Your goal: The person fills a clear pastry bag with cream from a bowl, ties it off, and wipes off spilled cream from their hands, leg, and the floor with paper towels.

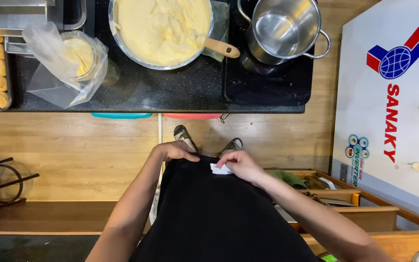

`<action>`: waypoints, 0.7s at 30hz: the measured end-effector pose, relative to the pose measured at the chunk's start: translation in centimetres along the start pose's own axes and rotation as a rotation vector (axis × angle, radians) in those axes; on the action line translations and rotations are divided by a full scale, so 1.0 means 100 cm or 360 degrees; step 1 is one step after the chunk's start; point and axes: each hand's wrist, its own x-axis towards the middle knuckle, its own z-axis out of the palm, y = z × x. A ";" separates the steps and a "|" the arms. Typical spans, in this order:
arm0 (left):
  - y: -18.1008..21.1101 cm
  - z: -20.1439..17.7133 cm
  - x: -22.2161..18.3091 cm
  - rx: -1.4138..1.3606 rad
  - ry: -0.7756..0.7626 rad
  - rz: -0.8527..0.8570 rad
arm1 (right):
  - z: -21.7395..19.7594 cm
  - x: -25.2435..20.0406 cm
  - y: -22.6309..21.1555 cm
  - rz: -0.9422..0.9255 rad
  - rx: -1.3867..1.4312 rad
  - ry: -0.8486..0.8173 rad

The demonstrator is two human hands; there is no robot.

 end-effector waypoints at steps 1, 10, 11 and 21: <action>-0.014 -0.006 0.016 -0.0035 -0.0034 0.0042 | 0.001 -0.013 -0.024 -0.0318 -0.0446 -0.0132; -0.033 -0.014 0.048 -0.0528 0.0234 0.0233 | -0.013 -0.021 -0.079 -0.0234 -0.0701 -0.0707; -0.027 -0.008 0.046 -0.0526 0.0234 0.0235 | -0.013 -0.015 -0.075 -0.0236 -0.0702 -0.0705; -0.022 0.021 0.063 -0.0993 0.0567 0.0018 | 0.014 0.079 0.001 -0.0549 -0.1499 0.0014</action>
